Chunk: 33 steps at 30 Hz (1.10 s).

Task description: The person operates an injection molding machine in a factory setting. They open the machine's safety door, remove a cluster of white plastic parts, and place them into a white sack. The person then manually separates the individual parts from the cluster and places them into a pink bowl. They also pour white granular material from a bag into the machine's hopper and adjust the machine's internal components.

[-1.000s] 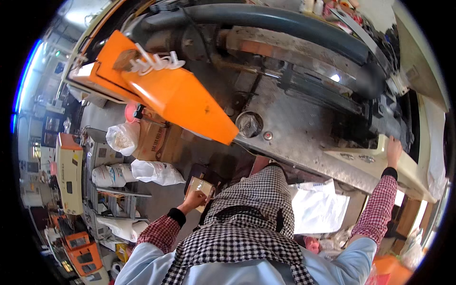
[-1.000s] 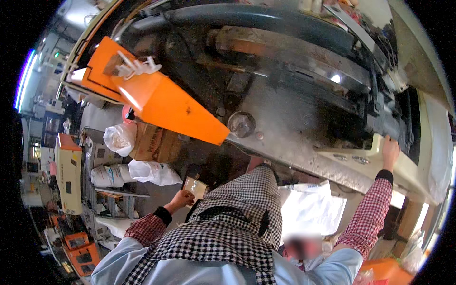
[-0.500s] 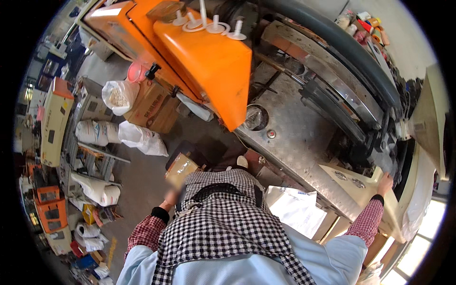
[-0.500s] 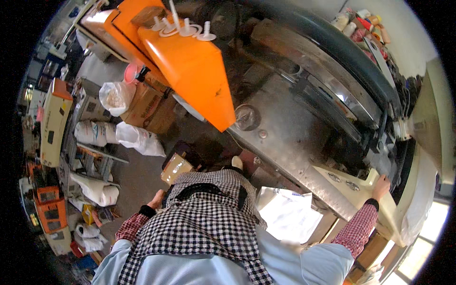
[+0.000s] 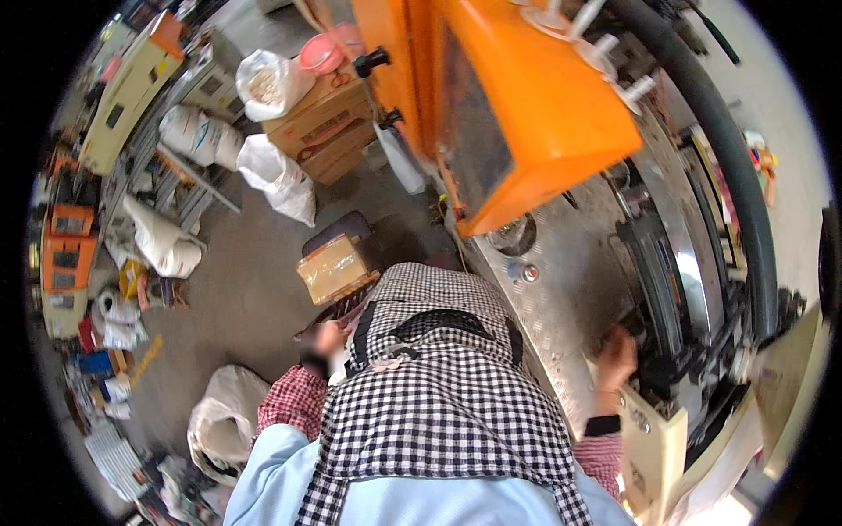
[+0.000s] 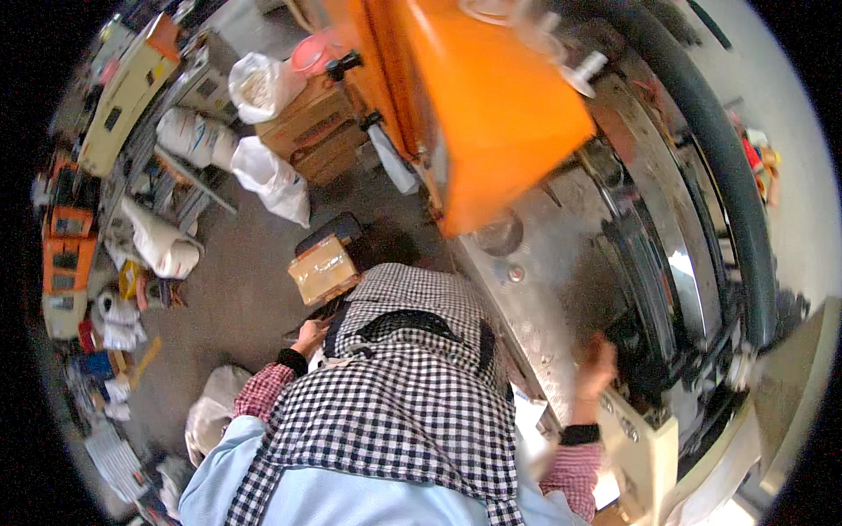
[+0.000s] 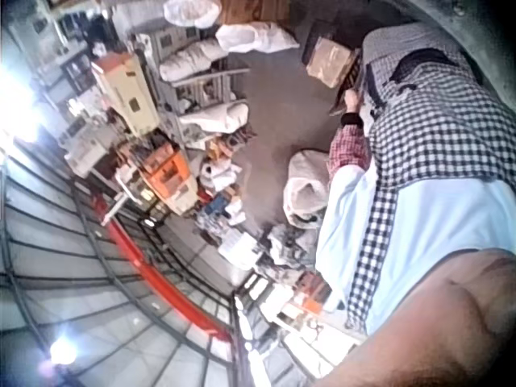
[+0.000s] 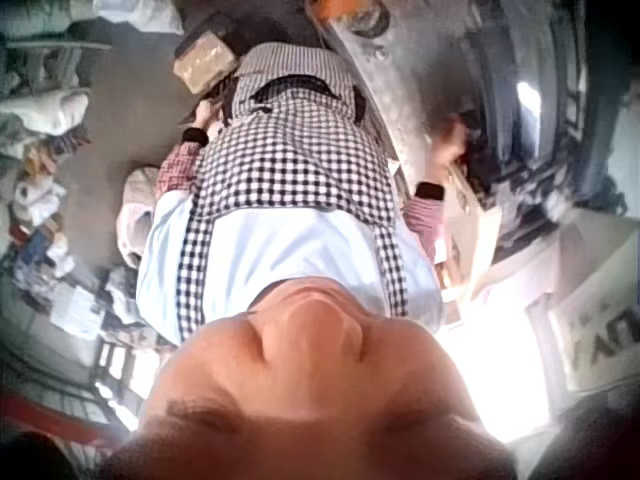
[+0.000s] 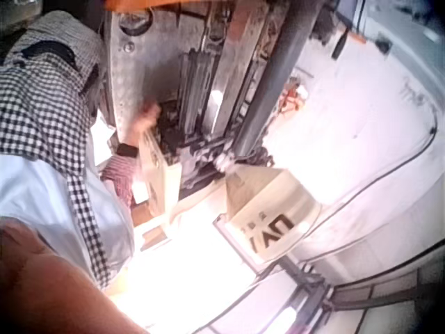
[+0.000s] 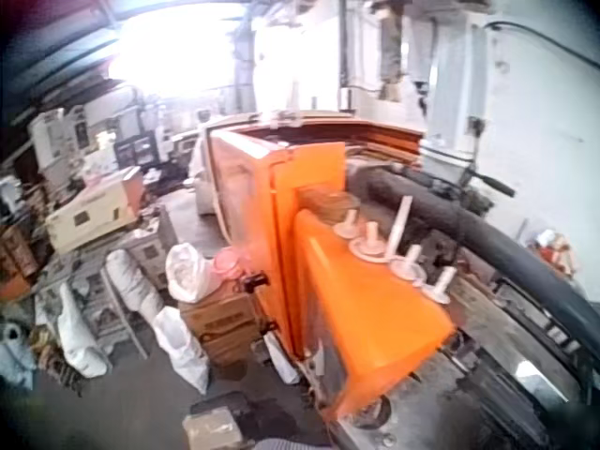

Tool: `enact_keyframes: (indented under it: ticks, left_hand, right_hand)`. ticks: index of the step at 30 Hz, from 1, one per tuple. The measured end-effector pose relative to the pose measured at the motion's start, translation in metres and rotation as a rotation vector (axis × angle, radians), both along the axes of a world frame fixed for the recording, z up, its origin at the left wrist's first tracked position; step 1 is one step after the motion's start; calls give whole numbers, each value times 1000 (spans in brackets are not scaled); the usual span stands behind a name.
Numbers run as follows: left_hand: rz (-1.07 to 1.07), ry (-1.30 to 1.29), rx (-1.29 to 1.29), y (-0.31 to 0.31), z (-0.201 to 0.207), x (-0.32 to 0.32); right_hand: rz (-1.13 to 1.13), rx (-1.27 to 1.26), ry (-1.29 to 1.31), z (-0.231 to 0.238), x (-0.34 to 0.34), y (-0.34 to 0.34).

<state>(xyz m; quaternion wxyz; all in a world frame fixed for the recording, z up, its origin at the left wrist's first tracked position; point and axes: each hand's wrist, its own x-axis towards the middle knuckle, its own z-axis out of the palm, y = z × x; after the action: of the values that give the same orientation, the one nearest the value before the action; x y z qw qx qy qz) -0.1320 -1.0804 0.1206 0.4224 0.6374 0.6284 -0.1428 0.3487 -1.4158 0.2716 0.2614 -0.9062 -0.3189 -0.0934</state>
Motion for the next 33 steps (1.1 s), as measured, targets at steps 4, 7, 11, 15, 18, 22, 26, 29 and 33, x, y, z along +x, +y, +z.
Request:
enact_keyframes:
  ticks: [4, 7, 11, 15, 18, 22, 26, 29, 33]
  left_hand:
    - [224, -52, -227, -36, -15, -6]
    - [183, -112, -184, -59, -32, -2]
    - [51, -47, -61, -83, -108, -17]
    - [629, 40, -262, -69, -136, -9]
    - [1265, -458, -341, -43, -109, -5]
    - [1589, -539, -249, -46, -188, -48]
    - [1846, -553, -129, -27, -213, -48]
    - [1905, -822, -123, -32, -226, -66]
    - [1792, -693, 39, -19, -242, -66]
  right_hand:
    - [403, -246, 415, -67, -57, 108]
    - [671, -187, 472, -138, -67, 135]
    - [700, -429, 718, -188, -62, 144]
    - [643, -506, 1009, -222, -45, 152]
    - [559, -362, 1316, -248, -35, 163]
    - [544, -193, 1534, -273, -31, 204]
    - [677, -668, 993, -316, -53, 291]
    - [853, -683, 851, -330, -94, 334]
    - [971, -815, 458, -361, -126, 382]
